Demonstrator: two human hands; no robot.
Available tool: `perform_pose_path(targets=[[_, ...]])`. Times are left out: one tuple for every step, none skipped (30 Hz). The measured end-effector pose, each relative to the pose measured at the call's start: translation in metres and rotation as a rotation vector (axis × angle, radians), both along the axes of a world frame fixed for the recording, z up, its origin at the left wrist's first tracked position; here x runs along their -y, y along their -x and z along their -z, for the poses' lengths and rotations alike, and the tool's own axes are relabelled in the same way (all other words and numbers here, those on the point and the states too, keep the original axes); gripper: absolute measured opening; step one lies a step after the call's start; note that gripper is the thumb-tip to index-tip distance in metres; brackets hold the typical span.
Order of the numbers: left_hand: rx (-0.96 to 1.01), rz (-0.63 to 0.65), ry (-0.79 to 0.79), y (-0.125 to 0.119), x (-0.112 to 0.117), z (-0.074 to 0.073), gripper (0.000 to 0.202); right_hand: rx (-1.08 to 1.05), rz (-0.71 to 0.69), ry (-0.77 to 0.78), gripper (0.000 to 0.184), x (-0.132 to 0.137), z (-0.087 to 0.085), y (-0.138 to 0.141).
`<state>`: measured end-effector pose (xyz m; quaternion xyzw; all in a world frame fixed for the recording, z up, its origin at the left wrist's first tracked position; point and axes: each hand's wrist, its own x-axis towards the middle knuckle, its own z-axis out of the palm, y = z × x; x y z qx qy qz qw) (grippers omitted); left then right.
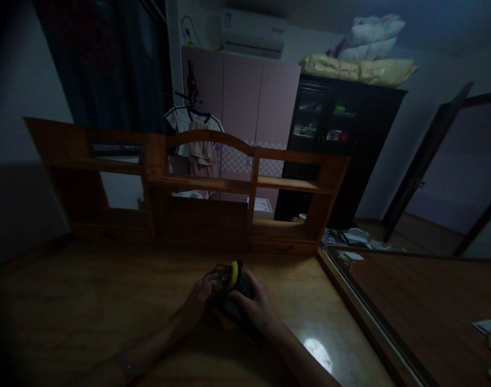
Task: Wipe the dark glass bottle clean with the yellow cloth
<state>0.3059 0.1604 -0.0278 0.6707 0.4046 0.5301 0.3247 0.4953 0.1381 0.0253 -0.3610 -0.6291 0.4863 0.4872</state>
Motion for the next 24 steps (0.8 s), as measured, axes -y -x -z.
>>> perform_pose_path(targets=[[0.031,0.022,0.032,-0.001,-0.001,-0.001,0.057,0.001,-0.010,0.007,0.051,0.000,0.001,0.000],[0.051,0.041,0.055,-0.003,-0.001,-0.002,0.058,0.007,-0.013,0.012,0.055,0.000,0.003,0.000],[0.063,0.057,0.068,-0.004,-0.001,-0.003,0.059,0.015,-0.012,0.010,0.061,0.000,0.005,0.000],[0.063,0.072,0.072,-0.004,-0.001,-0.004,0.060,0.026,-0.003,0.004,0.068,0.001,0.007,0.000],[0.057,0.086,0.069,-0.005,-0.001,-0.005,0.060,0.041,0.011,-0.004,0.074,0.001,0.010,0.001],[0.049,0.098,0.064,-0.005,-0.001,-0.006,0.060,0.060,0.029,-0.014,0.079,0.002,0.012,0.002],[0.043,0.107,0.060,-0.006,0.000,-0.007,0.061,0.080,0.050,-0.023,0.080,0.003,0.013,0.002],[0.035,0.113,0.056,-0.006,0.001,-0.008,0.061,0.101,0.074,-0.032,0.079,0.004,0.013,0.003],[0.026,0.118,0.054,-0.006,0.002,-0.009,0.061,0.120,0.100,-0.043,0.074,0.004,0.013,0.003],[0.016,0.128,0.056,-0.007,0.003,-0.011,0.061,0.133,0.126,-0.060,0.065,0.005,0.012,0.003],[0.013,0.144,0.065,-0.008,0.005,-0.013,0.061,0.143,0.148,-0.081,0.053,0.005,0.011,0.003],[0.021,0.170,0.083,-0.010,0.006,-0.015,0.062,0.148,0.165,-0.098,0.040,0.004,0.010,0.002],[0.049,0.207,0.115,-0.012,0.007,-0.017,0.063,0.155,0.179,-0.109,0.029,0.003,0.008,0.001],[0.101,0.254,0.165,-0.014,0.008,-0.019,0.063,0.164,0.185,-0.111,0.024,0.002,0.007,0.000],[0.176,0.306,0.230,-0.016,0.008,-0.021,0.065,0.169,0.185,-0.106,0.026,0.000,0.006,-0.001],[0.262,0.357,0.304,-0.018,0.007,-0.021,0.067,0.165,0.180,-0.096,0.028,-0.001,0.005,-0.002],[0.348,0.401,0.375,-0.019,0.006,-0.022,0.070,0.150,0.169,-0.085,0.028,-0.002,0.004,-0.003],[0.422,0.437,0.434,-0.021,0.005,-0.022,0.074,0.127,0.149,-0.070,0.028,-0.002,0.003,-0.003],[0.479,0.464,0.481,-0.021,0.003,-0.021,0.078,0.101,0.121,-0.048,0.032,-0.001,0.002,-0.002],[0.514,0.482,0.516,-0.021,0.002,-0.021,0.081,0.076,0.088,-0.017,0.041,0.000,0.001,-0.001],[0.528,0.495,0.537,-0.020,0.001,-0.021,0.081,0.057,0.058,0.017,0.052,0.002,0.000,0.001],[0.523,0.500,0.540,-0.018,0.000,-0.020,0.080,0.045,0.037,0.046,0.063,0.004,0.000,0.002],[0.500,0.496,0.527,-0.017,0.000,-0.021,0.077,0.041,0.032,0.063,0.071,0.006,0.000,0.004],[0.460,0.485,0.500,-0.015,0.001,-0.022,0.072,0.045,0.036,0.066,0.075,0.009,0.000,0.006]])
